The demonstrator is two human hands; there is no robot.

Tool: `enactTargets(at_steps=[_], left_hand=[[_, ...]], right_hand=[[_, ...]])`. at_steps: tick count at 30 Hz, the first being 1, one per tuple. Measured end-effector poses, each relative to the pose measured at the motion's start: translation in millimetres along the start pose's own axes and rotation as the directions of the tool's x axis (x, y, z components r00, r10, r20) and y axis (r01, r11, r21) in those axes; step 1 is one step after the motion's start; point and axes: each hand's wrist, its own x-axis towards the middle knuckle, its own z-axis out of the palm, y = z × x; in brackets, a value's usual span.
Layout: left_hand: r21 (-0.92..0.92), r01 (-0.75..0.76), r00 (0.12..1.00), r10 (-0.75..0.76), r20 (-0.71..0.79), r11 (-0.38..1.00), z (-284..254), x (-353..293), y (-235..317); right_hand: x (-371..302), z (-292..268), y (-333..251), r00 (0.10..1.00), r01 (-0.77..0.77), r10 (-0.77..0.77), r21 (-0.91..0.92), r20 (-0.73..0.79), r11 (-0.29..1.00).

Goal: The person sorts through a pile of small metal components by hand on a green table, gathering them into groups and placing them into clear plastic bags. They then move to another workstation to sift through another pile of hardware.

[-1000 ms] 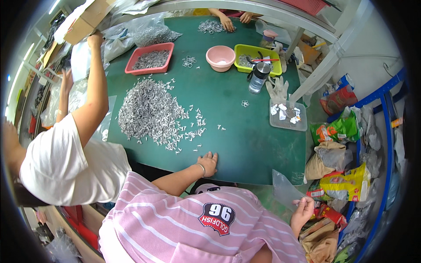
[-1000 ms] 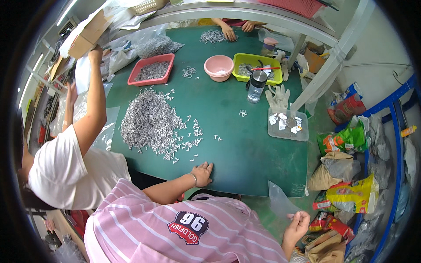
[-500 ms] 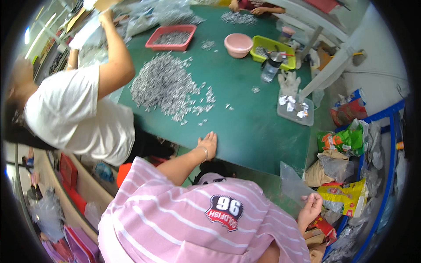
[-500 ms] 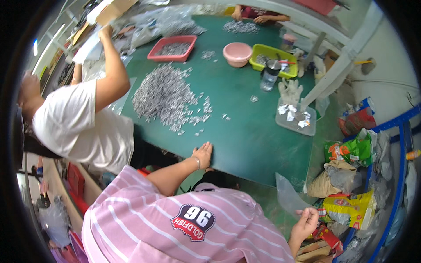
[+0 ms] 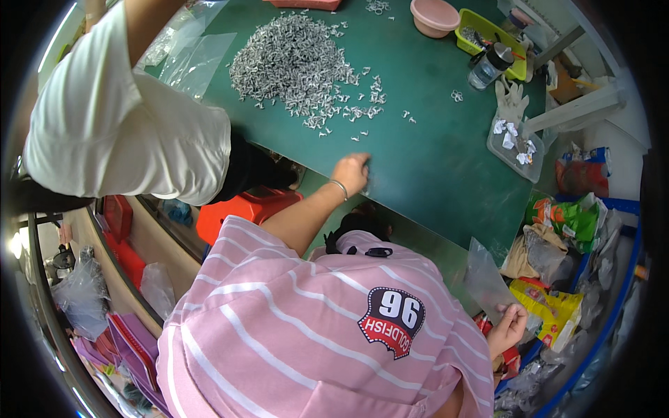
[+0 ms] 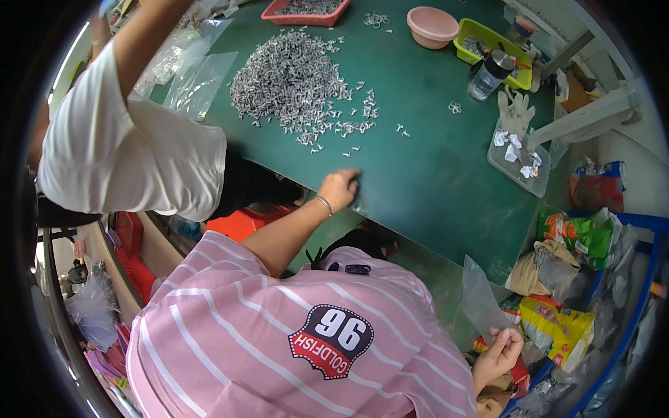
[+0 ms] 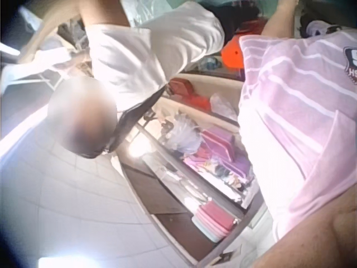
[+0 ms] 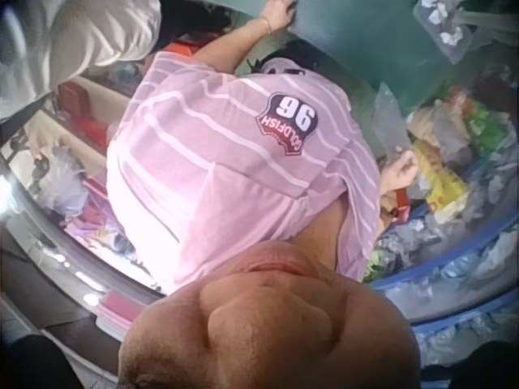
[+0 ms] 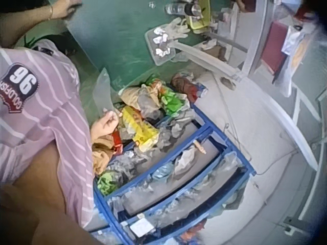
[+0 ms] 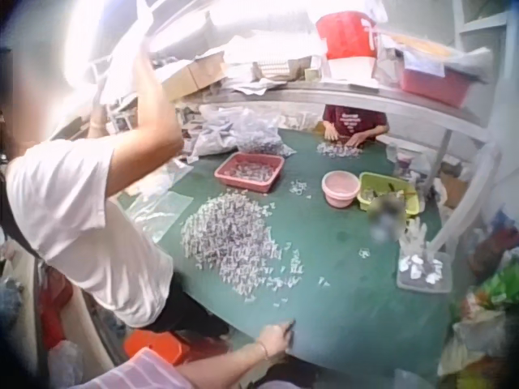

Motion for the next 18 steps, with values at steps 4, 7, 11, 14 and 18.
enactTargets(at_steps=[4, 7, 11, 14, 18], left_hand=[[0.018, 0.039, 0.938, -0.03, -0.346, 0.999, -25, 35, -50], [0.095, 0.225, 0.9, -0.17, -0.4, 0.97, -55, 78, -85], [0.131, 0.329, 0.84, -0.226, -0.493, 0.935, -78, 136, -103], [0.233, 0.476, 0.838, -0.356, -0.413, 0.848, -71, 160, -93], [0.358, 0.236, 0.874, -0.037, -0.484, 0.903, -37, 144, -79]], right_hand=[[-3, 16, -15, 0.997, -0.08, 0.08, 0.018, 0.01, 0.997], [-6, 21, -24, 0.994, -0.094, 0.096, -0.061, 0.042, 0.994], [-13, 28, -23, 0.991, -0.11, 0.116, -0.087, 0.07, 0.99], [-16, 34, -34, 0.987, -0.135, 0.144, -0.114, 0.078, 0.984], [-14, 42, -39, 0.989, -0.113, 0.125, -0.145, 0.08, 0.983]])
